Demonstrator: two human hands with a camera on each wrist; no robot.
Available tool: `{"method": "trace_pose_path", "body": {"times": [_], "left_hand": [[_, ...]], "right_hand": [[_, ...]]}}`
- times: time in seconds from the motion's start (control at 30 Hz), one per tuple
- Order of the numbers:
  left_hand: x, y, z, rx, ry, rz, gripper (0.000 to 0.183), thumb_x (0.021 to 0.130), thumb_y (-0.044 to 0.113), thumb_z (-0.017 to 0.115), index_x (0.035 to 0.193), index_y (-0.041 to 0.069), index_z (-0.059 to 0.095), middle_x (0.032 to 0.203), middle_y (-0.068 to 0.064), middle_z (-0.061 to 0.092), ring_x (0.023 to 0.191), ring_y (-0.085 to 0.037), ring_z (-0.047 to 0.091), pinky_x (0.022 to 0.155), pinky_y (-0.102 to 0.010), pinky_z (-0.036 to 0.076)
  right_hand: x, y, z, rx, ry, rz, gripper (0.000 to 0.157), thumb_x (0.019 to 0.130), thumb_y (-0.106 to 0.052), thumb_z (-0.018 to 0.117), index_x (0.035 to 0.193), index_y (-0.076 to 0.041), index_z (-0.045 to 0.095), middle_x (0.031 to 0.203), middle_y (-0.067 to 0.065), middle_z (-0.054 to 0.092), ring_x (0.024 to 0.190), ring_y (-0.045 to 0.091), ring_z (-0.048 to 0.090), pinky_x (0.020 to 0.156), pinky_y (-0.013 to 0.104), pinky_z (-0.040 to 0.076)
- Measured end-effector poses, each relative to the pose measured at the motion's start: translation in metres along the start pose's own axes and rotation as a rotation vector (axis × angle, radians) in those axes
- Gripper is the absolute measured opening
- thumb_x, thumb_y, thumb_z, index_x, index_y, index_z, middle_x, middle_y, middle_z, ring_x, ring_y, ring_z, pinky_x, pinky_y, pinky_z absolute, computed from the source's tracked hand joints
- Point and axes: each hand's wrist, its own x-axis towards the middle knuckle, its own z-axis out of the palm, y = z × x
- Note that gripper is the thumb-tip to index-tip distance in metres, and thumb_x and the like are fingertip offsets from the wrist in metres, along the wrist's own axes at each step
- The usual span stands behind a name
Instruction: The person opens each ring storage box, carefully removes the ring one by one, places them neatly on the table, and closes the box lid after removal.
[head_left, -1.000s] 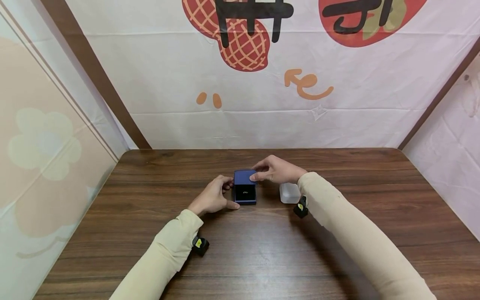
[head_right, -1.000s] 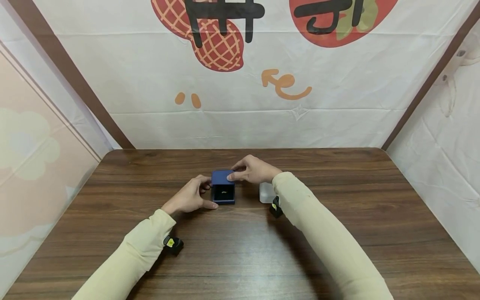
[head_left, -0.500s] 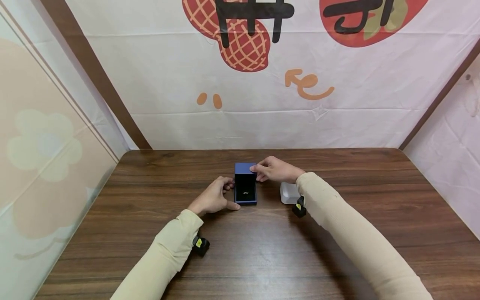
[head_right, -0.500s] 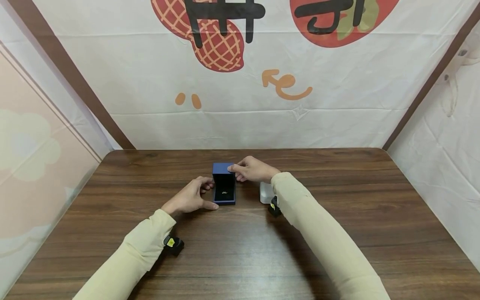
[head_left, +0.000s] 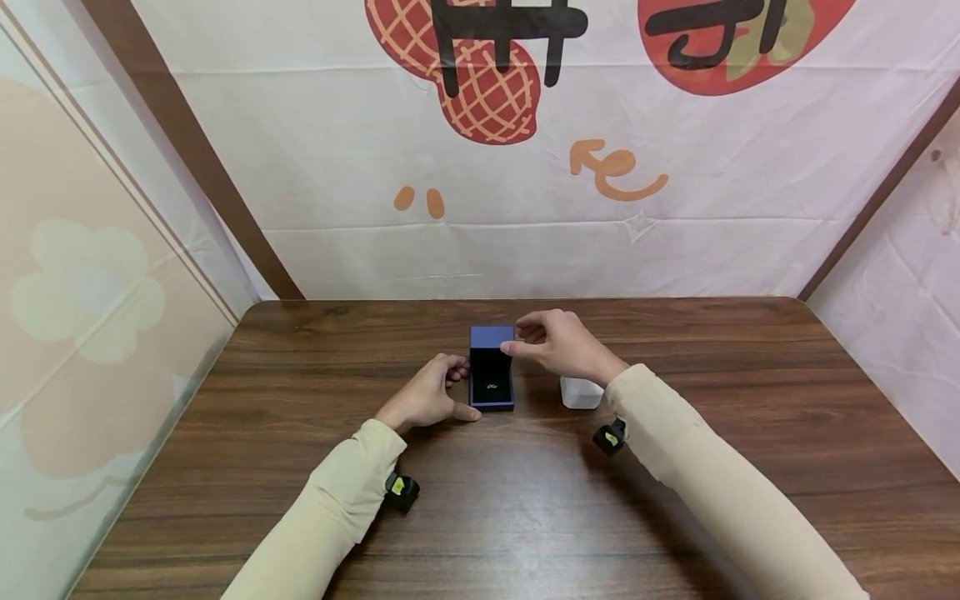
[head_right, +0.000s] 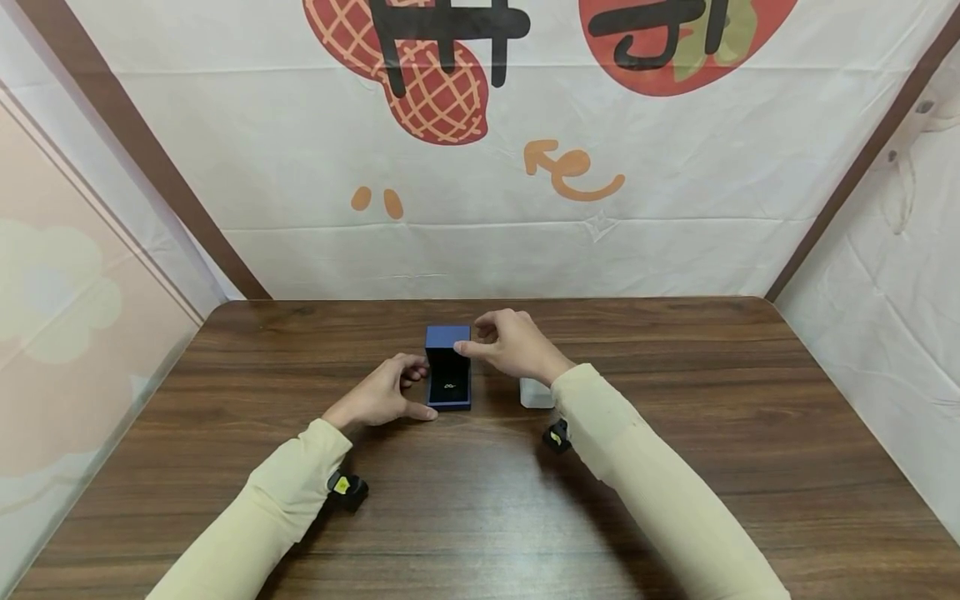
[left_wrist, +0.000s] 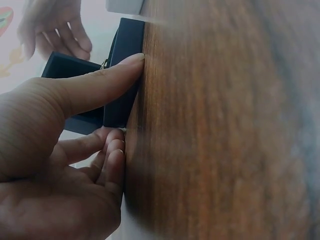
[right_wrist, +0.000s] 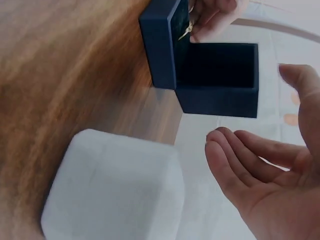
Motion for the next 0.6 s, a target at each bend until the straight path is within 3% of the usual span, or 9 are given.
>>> {"method": "trace_pose_path", "body": {"times": [0.13,0.3,0.43,0.6], "left_hand": [[0.000,0.000,0.000,0.003,-0.003,-0.004,0.080,0.074,0.005,0.091,0.138,-0.014,0.048,0.124,-0.020,0.053,0.115,-0.032,0.051,0.102,-0.046,0.043],[0.000,0.000,0.000,0.005,-0.008,-0.009,0.080,0.074,0.006,0.091,0.139,-0.013,0.047,0.124,-0.019,0.053,0.115,-0.031,0.050,0.102,-0.046,0.043],[0.000,-0.001,0.000,0.007,-0.008,-0.004,0.081,0.074,0.006,0.091,0.139,-0.013,0.047,0.125,-0.019,0.053,0.115,-0.032,0.050,0.102,-0.046,0.043],[0.000,-0.001,0.000,0.016,-0.008,0.004,0.080,0.074,0.007,0.091,0.139,-0.012,0.048,0.124,-0.019,0.053,0.115,-0.031,0.050,0.102,-0.045,0.043]], "right_hand": [[-0.012,-0.003,0.002,0.000,0.073,-0.021,0.054,0.092,-0.037,0.077,0.126,0.003,0.066,0.113,0.012,0.071,0.099,0.021,0.067,0.088,0.037,0.055],[-0.024,-0.008,0.012,-0.009,0.170,-0.051,0.032,0.089,-0.022,0.080,0.108,0.003,0.073,0.095,0.007,0.073,0.084,0.017,0.069,0.078,0.033,0.057],[-0.031,-0.012,0.023,-0.028,0.193,-0.067,0.018,0.088,-0.014,0.080,0.098,-0.001,0.075,0.086,0.002,0.073,0.077,0.012,0.069,0.071,0.029,0.057],[-0.033,-0.014,0.039,-0.069,0.172,-0.098,0.012,0.088,-0.011,0.079,0.096,-0.003,0.077,0.082,-0.001,0.074,0.073,0.008,0.068,0.067,0.026,0.056]]}}
